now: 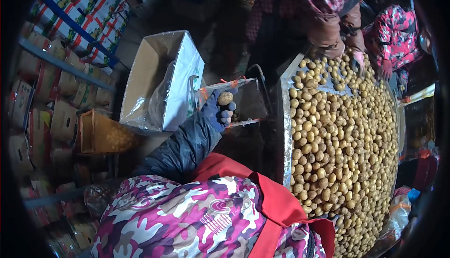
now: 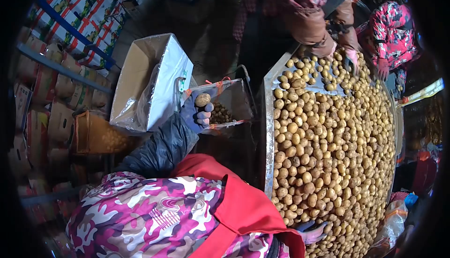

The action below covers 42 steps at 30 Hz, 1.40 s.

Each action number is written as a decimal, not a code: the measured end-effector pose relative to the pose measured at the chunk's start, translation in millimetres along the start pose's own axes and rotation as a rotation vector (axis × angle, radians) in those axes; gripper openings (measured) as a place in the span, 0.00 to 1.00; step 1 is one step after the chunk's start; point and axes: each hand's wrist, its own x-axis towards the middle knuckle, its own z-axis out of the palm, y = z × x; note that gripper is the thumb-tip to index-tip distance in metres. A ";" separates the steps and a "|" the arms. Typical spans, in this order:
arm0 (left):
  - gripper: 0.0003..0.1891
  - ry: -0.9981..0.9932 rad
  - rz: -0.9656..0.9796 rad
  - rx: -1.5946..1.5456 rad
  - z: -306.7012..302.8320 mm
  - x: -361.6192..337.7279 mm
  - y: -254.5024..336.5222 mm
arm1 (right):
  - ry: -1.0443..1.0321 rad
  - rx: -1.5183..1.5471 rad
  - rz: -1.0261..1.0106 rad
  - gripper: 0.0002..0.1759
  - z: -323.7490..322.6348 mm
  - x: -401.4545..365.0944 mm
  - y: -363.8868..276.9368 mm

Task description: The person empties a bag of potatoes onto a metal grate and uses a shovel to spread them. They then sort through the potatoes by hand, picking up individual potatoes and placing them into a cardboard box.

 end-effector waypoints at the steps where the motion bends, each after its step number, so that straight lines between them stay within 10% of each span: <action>1: 0.27 0.131 0.088 0.097 4.7 0.4 -7.0 | -0.020 0.010 0.002 0.30 2.2 -0.1 -0.5; 12: 0.32 -0.204 -0.189 0.645 130.3 70.4 -128.4 | -0.242 0.166 0.155 0.36 -44.6 20.7 -43.3; 18: 0.34 -0.367 0.117 0.938 174.5 107.3 -194.6 | -0.235 0.225 0.155 0.36 -62.7 29.1 -50.7; 23: 0.37 -0.843 0.351 2.141 141.7 110.8 -235.8 | -0.236 0.234 0.158 0.36 -63.3 31.3 -49.8; 26: 0.42 -0.885 0.476 2.347 155.9 119.6 -241.2 | -0.225 0.239 0.159 0.35 -63.1 33.3 -49.6; 42: 0.45 -0.884 0.305 2.349 195.1 228.8 -255.5 | -0.301 0.200 0.186 0.34 -61.3 33.1 -49.6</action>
